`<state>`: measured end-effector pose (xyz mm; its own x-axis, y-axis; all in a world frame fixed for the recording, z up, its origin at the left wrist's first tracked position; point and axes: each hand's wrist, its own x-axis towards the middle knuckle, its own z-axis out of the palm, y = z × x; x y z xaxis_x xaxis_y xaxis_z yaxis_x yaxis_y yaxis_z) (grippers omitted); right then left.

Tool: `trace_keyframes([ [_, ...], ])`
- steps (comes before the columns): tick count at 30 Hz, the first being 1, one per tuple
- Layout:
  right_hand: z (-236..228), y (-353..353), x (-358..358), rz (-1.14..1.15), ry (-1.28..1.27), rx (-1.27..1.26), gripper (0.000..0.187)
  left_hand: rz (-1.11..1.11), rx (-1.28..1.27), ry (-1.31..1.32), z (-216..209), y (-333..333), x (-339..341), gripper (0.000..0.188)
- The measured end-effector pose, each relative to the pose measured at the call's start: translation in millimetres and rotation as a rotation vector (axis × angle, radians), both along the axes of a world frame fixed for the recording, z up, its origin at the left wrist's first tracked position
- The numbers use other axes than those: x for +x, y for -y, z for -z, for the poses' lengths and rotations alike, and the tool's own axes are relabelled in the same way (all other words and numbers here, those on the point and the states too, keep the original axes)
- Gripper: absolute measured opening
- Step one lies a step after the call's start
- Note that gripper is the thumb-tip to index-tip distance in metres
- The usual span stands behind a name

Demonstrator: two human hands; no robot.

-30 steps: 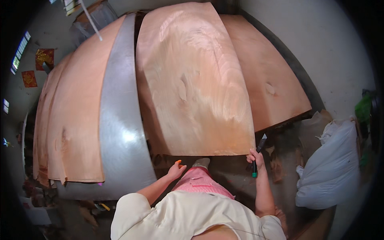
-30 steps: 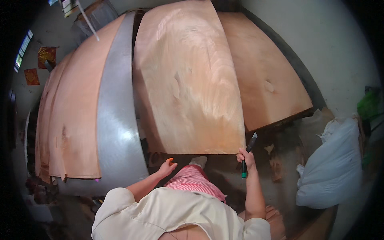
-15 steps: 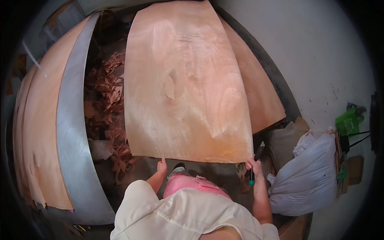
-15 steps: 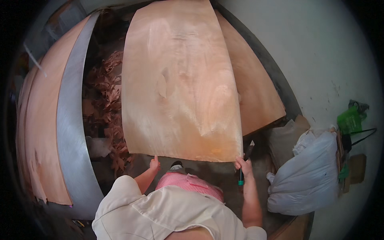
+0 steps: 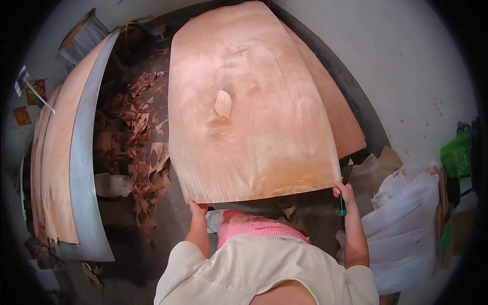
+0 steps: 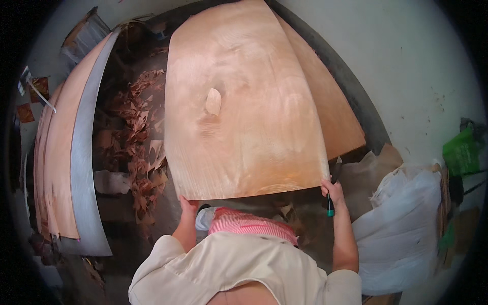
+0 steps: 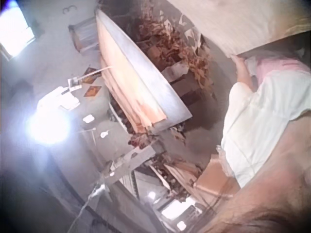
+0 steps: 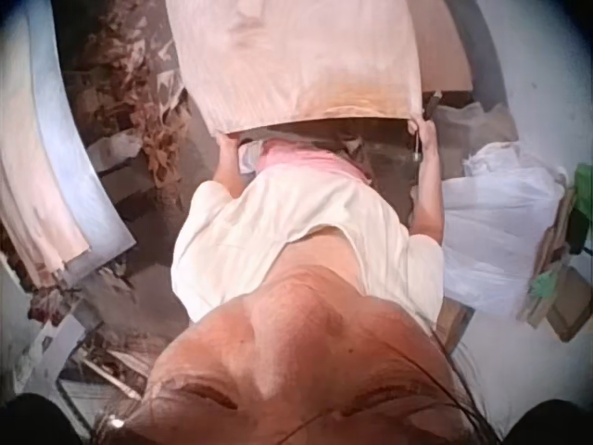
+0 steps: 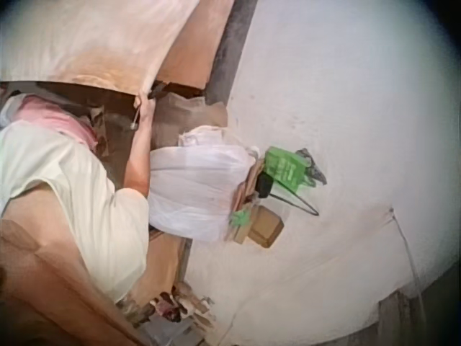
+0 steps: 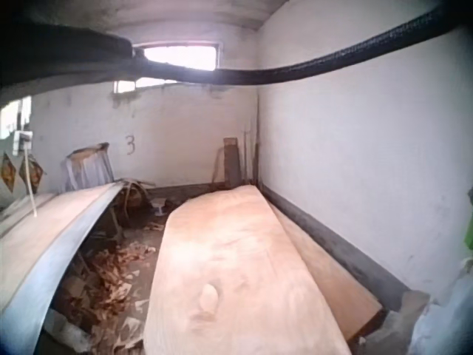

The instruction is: The person cuts large sheets of wood veneer on a curved metal table using a utility knife and a long flexible ruler. They measure and cut straight lines, then use a template to cut curved shapes, stacking the finished pieces.

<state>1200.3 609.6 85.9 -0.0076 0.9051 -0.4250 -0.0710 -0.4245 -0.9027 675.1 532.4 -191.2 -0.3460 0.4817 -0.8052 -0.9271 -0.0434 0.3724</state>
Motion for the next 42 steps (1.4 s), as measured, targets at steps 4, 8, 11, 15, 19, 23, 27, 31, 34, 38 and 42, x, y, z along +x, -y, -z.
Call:
trace_keyframes([
  [4,-3,-23,92,-0.03,0.118,0.007,0.01,-0.058,-0.086,-0.071,-22,15,46,0.022],
  [8,-2,-52,155,-0.012,0.243,0.013,0.01,-0.047,-0.096,-0.13,-82,-15,110,0.015],
  [11,3,-89,179,-0.039,0.25,0.008,0.01,-0.069,-0.097,-0.172,-82,-42,133,0.014],
  [15,12,-138,206,-0.044,0.24,0.024,0.014,-0.091,-0.093,-0.17,-67,-94,167,0.012],
  [19,9,-188,216,-0.094,0.388,0.074,0.015,-0.138,-0.157,-0.226,-49,-134,196,0.01],
  [23,29,-224,252,-0.062,0.505,0.05,0.015,-0.158,-0.175,-0.339,-56,-165,236,0.011],
  [27,38,-239,283,-0.059,0.521,0.069,0.013,-0.128,-0.19,-0.461,-64,-160,276,0.015],
  [31,52,-248,315,-0.106,0.544,0.034,0.013,-0.147,-0.338,-0.507,-66,-165,314,0.019],
  [34,77,-263,347,-0.098,0.56,0.04,0.012,-0.034,-0.388,-0.609,-65,-180,342,0.023],
  [38,97,-285,356,-0.135,0.589,-0.018,0.015,0.095,-0.471,-0.81,-32,-182,346,0.029],
  [42,130,-310,378,-0.207,0.73,-0.033,0.025,0.051,-0.562,-0.933,26,-195,362,0.032],
])
